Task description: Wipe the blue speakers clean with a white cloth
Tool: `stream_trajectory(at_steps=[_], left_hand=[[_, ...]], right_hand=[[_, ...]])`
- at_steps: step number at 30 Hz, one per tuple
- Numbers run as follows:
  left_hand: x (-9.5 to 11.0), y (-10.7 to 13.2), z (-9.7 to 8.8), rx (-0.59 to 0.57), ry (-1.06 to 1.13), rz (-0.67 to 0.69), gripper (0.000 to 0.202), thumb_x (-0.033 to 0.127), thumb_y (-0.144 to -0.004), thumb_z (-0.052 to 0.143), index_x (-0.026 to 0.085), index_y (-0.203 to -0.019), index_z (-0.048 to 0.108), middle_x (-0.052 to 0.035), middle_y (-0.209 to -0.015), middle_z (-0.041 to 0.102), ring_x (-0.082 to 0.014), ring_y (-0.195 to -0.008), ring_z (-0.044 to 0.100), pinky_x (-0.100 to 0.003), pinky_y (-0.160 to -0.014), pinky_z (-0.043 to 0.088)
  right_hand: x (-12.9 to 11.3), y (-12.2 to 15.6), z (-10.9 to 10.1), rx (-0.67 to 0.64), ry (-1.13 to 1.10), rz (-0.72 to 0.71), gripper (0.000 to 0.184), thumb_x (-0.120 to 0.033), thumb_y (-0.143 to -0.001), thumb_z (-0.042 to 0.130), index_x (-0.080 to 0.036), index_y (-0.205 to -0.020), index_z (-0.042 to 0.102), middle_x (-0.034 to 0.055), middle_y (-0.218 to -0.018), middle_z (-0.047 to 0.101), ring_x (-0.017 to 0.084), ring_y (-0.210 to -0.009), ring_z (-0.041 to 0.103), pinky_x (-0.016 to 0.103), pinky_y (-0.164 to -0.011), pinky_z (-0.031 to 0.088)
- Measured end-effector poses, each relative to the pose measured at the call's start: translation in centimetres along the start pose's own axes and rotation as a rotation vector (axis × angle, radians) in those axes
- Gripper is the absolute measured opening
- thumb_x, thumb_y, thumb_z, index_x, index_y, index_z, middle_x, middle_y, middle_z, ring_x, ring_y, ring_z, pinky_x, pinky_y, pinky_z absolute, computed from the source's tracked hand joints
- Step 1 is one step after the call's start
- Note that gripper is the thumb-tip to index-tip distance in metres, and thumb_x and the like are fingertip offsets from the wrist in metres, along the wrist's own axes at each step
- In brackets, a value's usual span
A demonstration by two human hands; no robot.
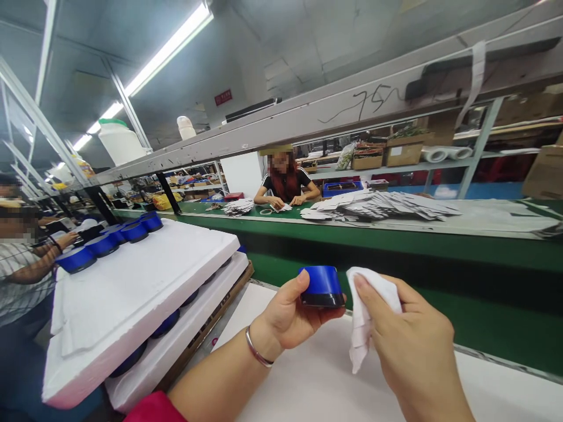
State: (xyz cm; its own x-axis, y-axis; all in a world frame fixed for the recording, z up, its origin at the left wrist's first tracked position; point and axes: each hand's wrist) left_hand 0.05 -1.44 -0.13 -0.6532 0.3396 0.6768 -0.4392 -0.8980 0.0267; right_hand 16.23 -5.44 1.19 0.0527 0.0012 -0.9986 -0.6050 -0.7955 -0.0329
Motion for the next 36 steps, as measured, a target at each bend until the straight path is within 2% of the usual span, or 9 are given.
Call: stream_trajectory(at_steps=[3, 7, 11, 15, 19, 23, 27, 31, 36], left_hand=[[0.0, 0.2, 0.0, 0.018, -0.063, 0.06, 0.085, 0.064, -0.048, 0.119, 0.015, -0.108, 0.084, -0.0089, -0.102, 0.08, -0.0255, -0.095, 0.074, -0.041, -0.09, 0.062], [0.1, 0.6, 0.5, 0.008, -0.076, 0.085, 0.082, 0.056, -0.049, 0.121, 0.016, -0.111, 0.086, -0.0079, -0.106, 0.082, -0.0229, -0.097, 0.074, -0.038, -0.091, 0.06], [0.2, 0.6, 0.6, -0.043, -0.022, 0.041, 0.086, 0.061, -0.051, 0.119, 0.014, -0.117, 0.089, -0.0121, -0.112, 0.083, -0.0268, -0.104, 0.075, -0.04, -0.094, 0.062], [0.2, 0.2, 0.6, -0.013, 0.06, -0.027, 0.064, 0.056, -0.071, 0.112, 0.011, -0.11, 0.088, -0.0155, -0.118, 0.084, -0.0284, -0.106, 0.077, -0.039, -0.092, 0.065], [0.6, 0.2, 1.0, 0.109, 0.043, -0.043, 0.039, 0.044, -0.092, 0.099, 0.01, -0.107, 0.085, -0.0123, -0.103, 0.082, -0.0229, -0.094, 0.076, -0.031, -0.079, 0.062], [1.5, 0.3, 1.8, 0.215, 0.086, -0.148, 0.053, 0.059, -0.116, 0.067, 0.008, -0.113, 0.083, -0.0131, -0.099, 0.08, -0.0205, -0.087, 0.075, -0.028, -0.068, 0.054], [2.3, 0.4, 2.7, 0.248, 0.165, -0.193, 0.068, 0.063, -0.124, 0.041, 0.01, -0.108, 0.08, -0.0115, -0.096, 0.079, -0.0172, -0.081, 0.072, -0.026, -0.07, 0.052], [1.8, 0.5, 2.7, 0.225, 0.167, -0.205, 0.065, 0.064, -0.122, 0.047, 0.011, -0.106, 0.082, -0.0104, -0.095, 0.079, -0.0191, -0.081, 0.074, -0.029, -0.076, 0.055], [-0.1, 0.8, 2.7, 0.138, 0.162, -0.211, 0.055, 0.059, -0.119, 0.061, 0.011, -0.109, 0.086, -0.0121, -0.106, 0.083, -0.0202, -0.092, 0.075, -0.032, -0.084, 0.058]], right_hand=[[-0.6, 0.7, -0.5, 0.031, 0.044, -0.063, 0.078, -0.081, -0.055, 0.09, -0.024, -0.107, 0.089, 0.0069, -0.089, 0.077, 0.026, -0.073, 0.065, 0.032, -0.053, 0.053], [-0.2, 0.7, -0.1, 0.05, 0.079, -0.192, 0.078, -0.084, -0.055, 0.087, -0.027, -0.109, 0.09, 0.0072, -0.107, 0.083, 0.031, -0.091, 0.072, 0.035, -0.07, 0.061], [0.8, -1.0, 0.5, -0.039, 0.054, -0.049, 0.086, -0.085, -0.056, 0.089, -0.021, -0.113, 0.089, 0.0064, -0.076, 0.071, 0.026, -0.06, 0.058, 0.036, -0.046, 0.046], [1.0, -1.5, 0.6, -0.054, 0.013, -0.04, 0.083, -0.082, -0.052, 0.092, -0.021, -0.108, 0.09, 0.0075, -0.079, 0.074, 0.026, -0.064, 0.061, 0.035, -0.05, 0.051], [-0.3, -0.4, 0.5, -0.039, 0.026, -0.008, 0.077, -0.079, -0.047, 0.09, -0.021, -0.098, 0.09, 0.008, -0.083, 0.076, 0.028, -0.07, 0.063, 0.036, -0.056, 0.054], [-2.2, 0.6, 0.3, 0.044, 0.038, 0.045, 0.076, -0.078, -0.042, 0.083, -0.021, -0.091, 0.087, 0.0088, -0.077, 0.072, 0.027, -0.068, 0.058, 0.036, -0.048, 0.045], [-2.7, 1.1, -0.3, 0.083, 0.045, 0.02, 0.073, -0.079, -0.046, 0.082, -0.023, -0.092, 0.088, 0.0072, -0.071, 0.068, 0.026, -0.067, 0.055, 0.036, -0.049, 0.04], [-1.0, 1.1, -0.6, 0.152, 0.086, -0.219, 0.066, -0.078, -0.064, 0.086, -0.026, -0.104, 0.091, 0.0068, -0.087, 0.078, 0.03, -0.073, 0.066, 0.041, -0.061, 0.053], [1.1, 1.1, 0.4, 0.169, 0.126, -0.93, 0.027, -0.053, -0.111, 0.077, -0.029, -0.111, 0.087, 0.0017, -0.106, 0.08, 0.024, -0.093, 0.076, 0.035, -0.085, 0.059]])
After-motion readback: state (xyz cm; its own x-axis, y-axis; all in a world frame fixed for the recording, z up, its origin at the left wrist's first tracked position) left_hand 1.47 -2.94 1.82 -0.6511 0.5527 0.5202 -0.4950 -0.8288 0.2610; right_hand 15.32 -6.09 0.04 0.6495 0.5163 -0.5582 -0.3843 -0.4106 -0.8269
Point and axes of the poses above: each hand's wrist, its own y-axis away from the middle knuckle, its own z-axis out of the palm, x = y × z
